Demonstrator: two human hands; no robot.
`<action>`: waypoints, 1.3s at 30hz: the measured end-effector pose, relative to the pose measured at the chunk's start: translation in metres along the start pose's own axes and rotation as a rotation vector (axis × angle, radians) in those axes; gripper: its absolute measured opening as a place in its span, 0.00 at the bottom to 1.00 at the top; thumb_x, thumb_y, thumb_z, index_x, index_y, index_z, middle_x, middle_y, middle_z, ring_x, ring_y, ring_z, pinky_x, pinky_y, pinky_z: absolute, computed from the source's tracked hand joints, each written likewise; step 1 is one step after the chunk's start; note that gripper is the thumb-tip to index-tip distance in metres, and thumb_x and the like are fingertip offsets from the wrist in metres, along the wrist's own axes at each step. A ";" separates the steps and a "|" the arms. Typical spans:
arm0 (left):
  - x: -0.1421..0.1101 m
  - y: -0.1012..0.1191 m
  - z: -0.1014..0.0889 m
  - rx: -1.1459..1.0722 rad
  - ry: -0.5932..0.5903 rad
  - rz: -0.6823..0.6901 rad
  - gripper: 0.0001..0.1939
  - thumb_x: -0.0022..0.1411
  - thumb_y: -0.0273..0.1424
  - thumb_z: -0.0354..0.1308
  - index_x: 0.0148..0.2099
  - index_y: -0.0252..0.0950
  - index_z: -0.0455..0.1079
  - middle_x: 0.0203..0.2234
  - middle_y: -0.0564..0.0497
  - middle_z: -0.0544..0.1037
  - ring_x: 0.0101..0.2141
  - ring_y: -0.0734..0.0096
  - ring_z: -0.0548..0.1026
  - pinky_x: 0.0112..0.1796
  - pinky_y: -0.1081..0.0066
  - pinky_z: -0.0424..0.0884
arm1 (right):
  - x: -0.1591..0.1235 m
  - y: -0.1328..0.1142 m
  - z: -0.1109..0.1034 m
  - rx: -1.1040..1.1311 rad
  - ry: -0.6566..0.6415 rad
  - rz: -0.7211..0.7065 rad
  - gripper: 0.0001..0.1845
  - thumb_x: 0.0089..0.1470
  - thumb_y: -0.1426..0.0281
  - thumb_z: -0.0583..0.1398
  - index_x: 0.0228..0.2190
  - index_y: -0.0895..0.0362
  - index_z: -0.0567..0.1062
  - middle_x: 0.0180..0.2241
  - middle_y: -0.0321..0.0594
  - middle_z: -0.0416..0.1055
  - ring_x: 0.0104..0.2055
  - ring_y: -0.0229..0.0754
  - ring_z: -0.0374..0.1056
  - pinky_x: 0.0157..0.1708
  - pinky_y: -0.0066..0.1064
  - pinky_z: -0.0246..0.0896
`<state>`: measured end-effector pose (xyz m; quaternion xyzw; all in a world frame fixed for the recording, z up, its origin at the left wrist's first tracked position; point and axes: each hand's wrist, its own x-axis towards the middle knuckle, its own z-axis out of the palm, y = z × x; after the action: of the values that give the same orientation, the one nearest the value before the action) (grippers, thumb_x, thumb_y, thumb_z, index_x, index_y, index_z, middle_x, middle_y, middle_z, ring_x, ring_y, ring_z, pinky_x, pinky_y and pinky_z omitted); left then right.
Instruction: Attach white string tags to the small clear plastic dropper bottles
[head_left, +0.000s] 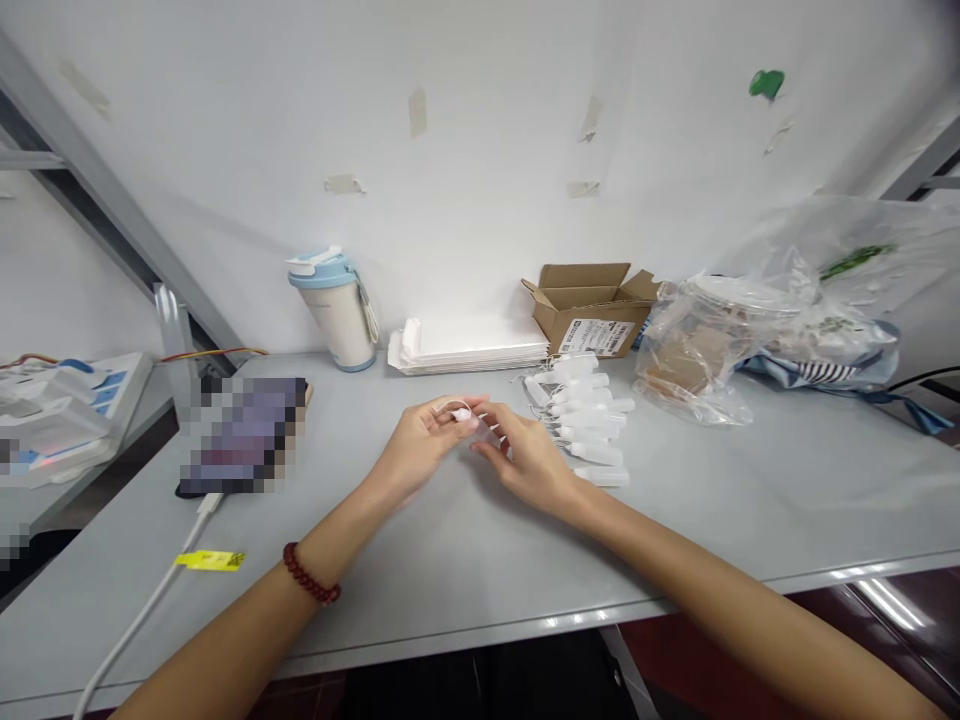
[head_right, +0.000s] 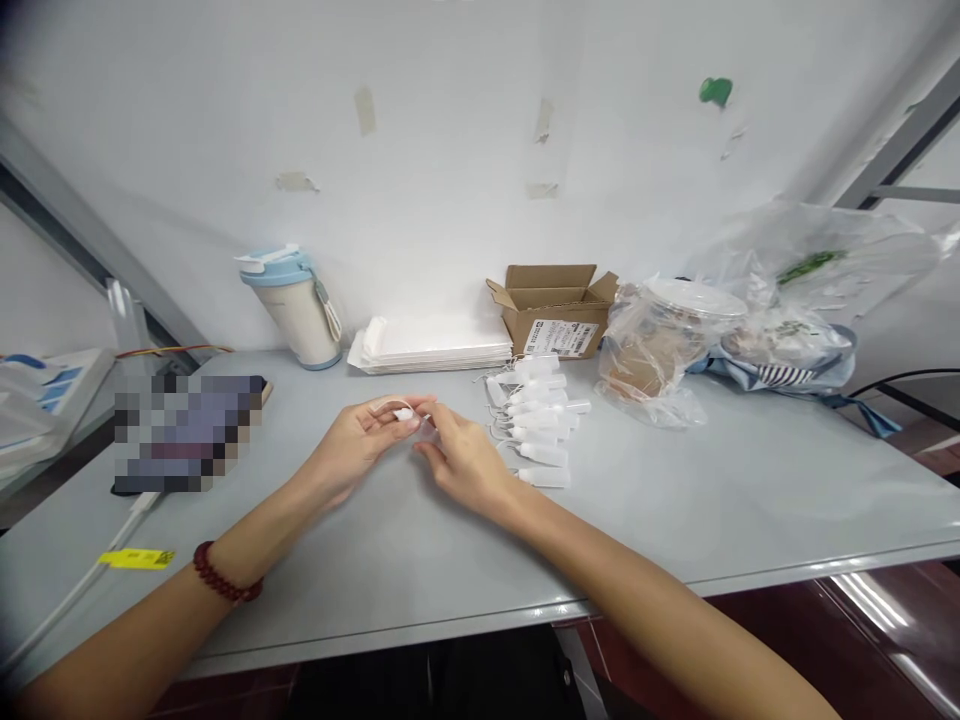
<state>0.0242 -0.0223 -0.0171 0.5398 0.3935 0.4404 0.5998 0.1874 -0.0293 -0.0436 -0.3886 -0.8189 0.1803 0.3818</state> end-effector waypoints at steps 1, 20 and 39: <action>0.000 0.000 0.000 0.023 -0.012 0.011 0.17 0.53 0.34 0.63 0.45 0.35 0.73 0.40 0.47 0.78 0.44 0.63 0.73 0.47 0.66 0.66 | 0.000 0.000 -0.001 0.016 0.004 -0.006 0.18 0.53 0.77 0.55 0.46 0.56 0.63 0.44 0.45 0.72 0.40 0.42 0.70 0.33 0.31 0.65; 0.003 0.009 -0.010 0.276 0.105 0.018 0.14 0.51 0.40 0.63 0.32 0.33 0.72 0.21 0.53 0.73 0.24 0.73 0.70 0.30 0.70 0.67 | 0.003 0.003 -0.008 -0.139 0.113 -0.007 0.11 0.57 0.73 0.54 0.43 0.57 0.68 0.40 0.48 0.73 0.38 0.44 0.69 0.36 0.35 0.63; 0.001 0.010 -0.005 0.225 0.030 0.003 0.14 0.48 0.36 0.65 0.35 0.32 0.75 0.27 0.48 0.77 0.27 0.69 0.73 0.32 0.67 0.70 | 0.009 -0.005 -0.017 0.215 0.028 0.301 0.09 0.57 0.67 0.53 0.35 0.59 0.71 0.24 0.35 0.70 0.24 0.34 0.62 0.26 0.26 0.54</action>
<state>0.0190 -0.0194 -0.0081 0.5979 0.4484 0.4023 0.5288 0.1942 -0.0261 -0.0255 -0.4661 -0.7222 0.3164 0.4014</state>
